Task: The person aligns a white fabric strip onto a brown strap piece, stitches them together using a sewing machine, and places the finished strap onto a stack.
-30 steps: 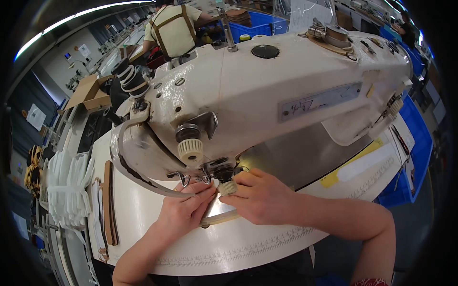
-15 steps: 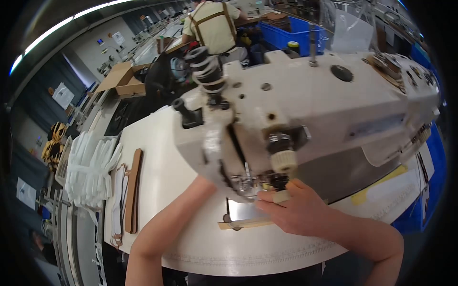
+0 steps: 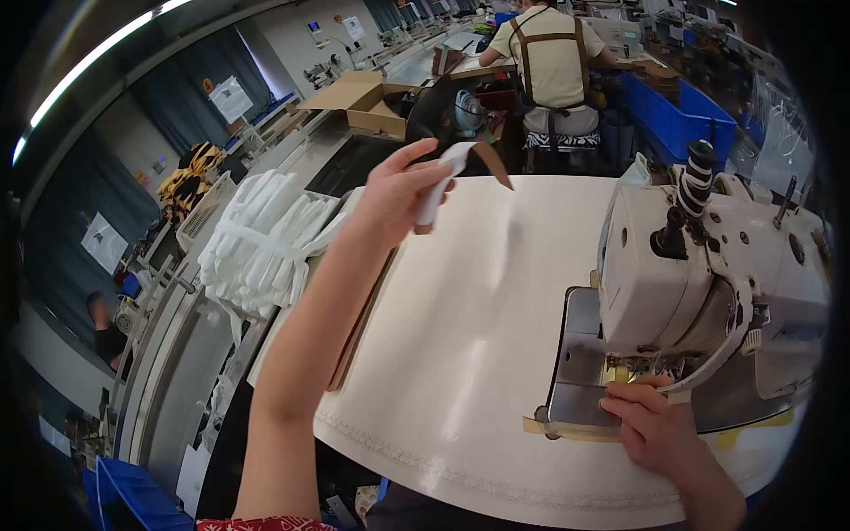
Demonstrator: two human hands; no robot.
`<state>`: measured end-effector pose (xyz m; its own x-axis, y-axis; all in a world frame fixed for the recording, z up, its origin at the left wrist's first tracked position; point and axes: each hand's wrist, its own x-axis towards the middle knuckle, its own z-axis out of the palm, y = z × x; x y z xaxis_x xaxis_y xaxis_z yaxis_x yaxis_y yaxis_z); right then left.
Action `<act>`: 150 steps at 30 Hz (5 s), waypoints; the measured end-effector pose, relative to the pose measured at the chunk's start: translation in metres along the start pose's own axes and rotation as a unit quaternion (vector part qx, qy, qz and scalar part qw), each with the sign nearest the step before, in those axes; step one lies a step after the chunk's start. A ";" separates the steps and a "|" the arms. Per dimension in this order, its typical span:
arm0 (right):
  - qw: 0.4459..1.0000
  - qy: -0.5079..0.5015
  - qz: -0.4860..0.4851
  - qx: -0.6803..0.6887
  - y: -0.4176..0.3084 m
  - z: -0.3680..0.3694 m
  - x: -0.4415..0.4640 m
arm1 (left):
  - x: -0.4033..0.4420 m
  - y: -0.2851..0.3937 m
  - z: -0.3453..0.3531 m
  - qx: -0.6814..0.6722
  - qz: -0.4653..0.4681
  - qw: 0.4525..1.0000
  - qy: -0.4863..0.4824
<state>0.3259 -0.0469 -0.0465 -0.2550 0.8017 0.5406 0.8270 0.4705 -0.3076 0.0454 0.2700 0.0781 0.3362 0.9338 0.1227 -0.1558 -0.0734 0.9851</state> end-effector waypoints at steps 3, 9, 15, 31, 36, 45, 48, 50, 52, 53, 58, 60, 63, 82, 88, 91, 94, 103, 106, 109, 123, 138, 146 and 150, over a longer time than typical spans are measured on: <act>1.000 0.004 0.000 -0.011 0.000 -0.001 0.002 | -0.060 0.044 -0.087 0.105 -0.049 0.990 0.080; 1.000 0.016 -0.001 -0.009 -0.005 0.003 0.004 | -0.183 0.022 -0.208 0.234 -0.150 0.946 0.168; 1.000 0.015 -0.005 -0.019 -0.008 0.003 0.002 | -0.261 -0.011 -0.202 0.563 0.084 0.819 0.080; 0.999 0.019 0.005 -0.027 -0.010 0.004 0.002 | -0.278 -0.015 -0.181 0.459 0.025 0.887 -0.030; 0.999 0.019 0.009 -0.033 -0.012 0.004 0.002 | -0.279 -0.020 -0.178 0.464 0.035 0.885 -0.014; 0.999 0.019 0.006 -0.033 -0.012 0.003 0.002 | -0.279 -0.022 -0.174 0.494 0.073 0.867 -0.001; 0.999 0.021 0.005 -0.034 -0.013 0.003 0.004 | -0.279 -0.023 -0.173 0.533 0.108 0.839 -0.002; 0.999 0.020 0.006 -0.030 -0.013 0.002 0.003 | -0.280 -0.025 -0.170 0.531 0.156 0.833 0.002; 0.999 0.020 0.011 -0.025 -0.013 0.001 0.003 | -0.279 -0.025 -0.160 0.485 0.172 0.857 0.019; 0.999 0.045 -0.003 -0.028 -0.012 0.000 0.001 | -0.280 -0.021 -0.146 0.440 0.163 0.882 0.033; 0.995 0.056 -0.010 0.079 -0.052 0.002 -0.003 | -0.282 -0.031 -0.039 0.233 0.087 0.957 -0.147; 0.981 -0.055 -0.018 0.183 -0.088 0.007 0.007 | -0.286 -0.050 0.001 0.172 0.019 0.955 -0.243; 0.980 -0.097 -0.006 0.171 -0.112 0.013 -0.006 | -0.277 -0.066 0.024 0.263 0.166 0.893 -0.325; 0.938 0.053 0.173 -0.294 -0.003 -0.149 -0.155 | -0.280 -0.086 0.118 0.462 0.357 0.723 -0.370; 0.943 -0.033 0.097 -0.318 0.015 -0.143 -0.152 | -0.276 -0.070 0.150 0.434 0.388 0.715 -0.387; 0.957 0.034 0.132 -0.257 0.028 -0.141 -0.162 | -0.267 -0.065 0.178 0.383 0.379 0.737 -0.407; 0.927 0.155 0.343 0.012 0.029 -0.138 -0.173 | -0.259 -0.074 0.220 0.313 0.282 0.798 -0.431; 0.919 0.172 0.339 0.106 0.031 -0.140 -0.178 | -0.231 -0.123 0.363 0.174 0.092 0.893 -0.404; 0.922 0.175 0.330 0.102 0.032 -0.139 -0.179 | -0.226 -0.131 0.372 0.204 0.089 0.883 -0.413; 0.889 0.243 0.362 0.140 0.034 -0.136 -0.182 | -0.229 -0.136 0.371 0.210 0.120 0.880 -0.408; 0.599 0.765 0.229 0.062 0.081 -0.439 -0.407 | -0.237 -0.142 0.370 0.203 0.177 0.877 -0.399; 0.840 0.140 0.334 -0.404 0.035 -0.211 -0.280 | -0.237 -0.136 0.367 0.228 0.179 0.869 -0.402; 0.824 0.146 0.442 -0.324 0.069 -0.244 -0.312 | -0.237 -0.140 0.368 0.214 0.179 0.873 -0.399; 0.786 0.228 0.490 -0.299 0.080 -0.267 -0.309 | -0.237 -0.138 0.367 0.219 0.174 0.872 -0.401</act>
<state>0.6048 -0.3549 -0.0289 0.7446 0.3917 0.5405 0.6373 -0.6580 -0.4011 0.3284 -0.0697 -0.0425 0.9086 0.2955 0.2952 -0.0674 -0.5937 0.8019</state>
